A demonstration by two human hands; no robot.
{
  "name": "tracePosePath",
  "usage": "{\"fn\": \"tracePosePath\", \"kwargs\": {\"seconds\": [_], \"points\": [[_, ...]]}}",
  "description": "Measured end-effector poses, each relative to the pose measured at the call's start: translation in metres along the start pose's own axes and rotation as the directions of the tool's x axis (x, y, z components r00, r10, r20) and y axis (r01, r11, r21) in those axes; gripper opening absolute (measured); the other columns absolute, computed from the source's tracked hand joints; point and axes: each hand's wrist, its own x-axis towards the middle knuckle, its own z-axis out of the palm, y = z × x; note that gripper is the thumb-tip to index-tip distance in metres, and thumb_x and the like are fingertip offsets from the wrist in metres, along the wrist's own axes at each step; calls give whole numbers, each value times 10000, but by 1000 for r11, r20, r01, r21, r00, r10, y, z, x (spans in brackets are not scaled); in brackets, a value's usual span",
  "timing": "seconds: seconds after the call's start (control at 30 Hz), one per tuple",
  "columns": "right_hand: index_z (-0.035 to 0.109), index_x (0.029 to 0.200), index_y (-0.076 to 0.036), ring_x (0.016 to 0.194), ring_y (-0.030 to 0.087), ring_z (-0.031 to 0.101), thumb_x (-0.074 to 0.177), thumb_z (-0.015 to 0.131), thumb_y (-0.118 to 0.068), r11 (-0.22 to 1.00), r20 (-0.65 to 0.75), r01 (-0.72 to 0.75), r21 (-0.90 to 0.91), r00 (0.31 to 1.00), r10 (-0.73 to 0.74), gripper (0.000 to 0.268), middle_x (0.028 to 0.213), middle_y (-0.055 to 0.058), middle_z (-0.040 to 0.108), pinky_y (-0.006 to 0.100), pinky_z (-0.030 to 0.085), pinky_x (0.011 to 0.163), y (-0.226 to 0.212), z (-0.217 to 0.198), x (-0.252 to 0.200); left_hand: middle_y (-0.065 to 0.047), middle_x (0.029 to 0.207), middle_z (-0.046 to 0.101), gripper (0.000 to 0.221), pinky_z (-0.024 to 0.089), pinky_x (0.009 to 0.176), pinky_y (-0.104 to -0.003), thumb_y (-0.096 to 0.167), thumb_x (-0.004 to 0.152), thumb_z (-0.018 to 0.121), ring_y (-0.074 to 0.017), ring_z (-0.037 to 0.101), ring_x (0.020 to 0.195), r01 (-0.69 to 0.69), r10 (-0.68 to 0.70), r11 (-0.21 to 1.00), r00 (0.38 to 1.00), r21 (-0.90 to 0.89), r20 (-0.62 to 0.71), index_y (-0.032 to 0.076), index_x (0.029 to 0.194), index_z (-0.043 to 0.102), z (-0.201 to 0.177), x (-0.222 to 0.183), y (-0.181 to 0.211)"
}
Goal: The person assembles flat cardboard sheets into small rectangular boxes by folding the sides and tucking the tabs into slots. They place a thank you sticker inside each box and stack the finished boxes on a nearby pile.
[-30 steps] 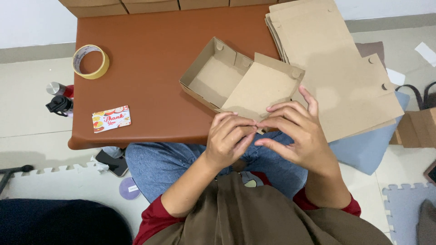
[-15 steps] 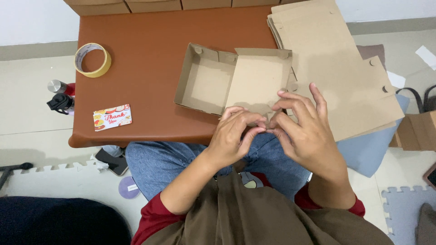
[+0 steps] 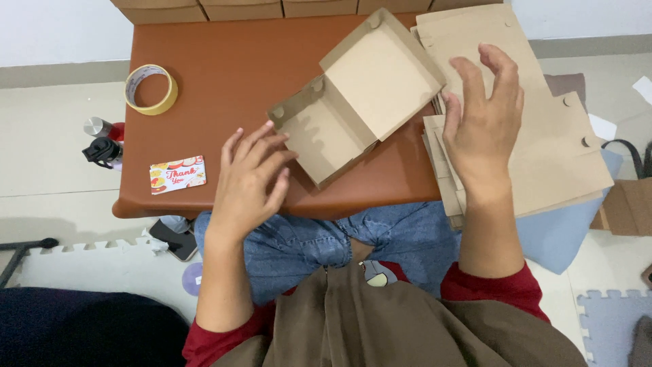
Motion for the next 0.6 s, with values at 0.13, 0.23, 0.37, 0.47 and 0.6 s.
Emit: {"fn": "tracePosePath", "kwargs": {"seconds": [0.13,0.23,0.37,0.47,0.6], "points": [[579,1317,24,1273,400,514,993,664,-164,892,129,-83,444,991,28,384,1363,238,470,506,468,1050,-41,-5,-9,12,929,642,64,328,1157,-476,115,852,715,-170,594,1009,-79,82,995,995,58,-50,127,913,699,11,-4,13],[621,1324,-150,1427,345,370,823,746,-506,890,327,44,454,921,-213,628,1466,138,467,600,295,1194,-63,18,-45,28,899,631,75,353,1091,-441,84,886,692,-150,569,917,-156,158,987,982,23,-107,131,944,697,38,-7,17],[715,1026,-158,1361,352,505,930,732,-253,920,266,118,373,936,-228,137,1295,65,606,594,332,1117,-71,33,-53,29,952,654,137,368,1072,-471,285,972,692,-158,625,947,-133,143,988,977,72,-155,203,1081,699,46,-10,-8],[718,957,-153,1313,319,559,948,725,-227,929,217,142,342,950,-225,76,1218,46,658,557,348,1127,-64,40,-53,42,846,644,25,388,1070,-448,215,956,722,-147,631,913,-45,70,991,976,123,-207,195,943,722,43,-15,-19],[731,939,-129,1304,315,577,955,741,-193,947,205,152,282,955,-214,67,1197,44,671,540,350,1147,-60,45,-54,21,830,625,83,462,901,-359,185,976,653,-161,620,870,-99,130,988,951,122,-281,178,904,693,47,-19,-16]]}}
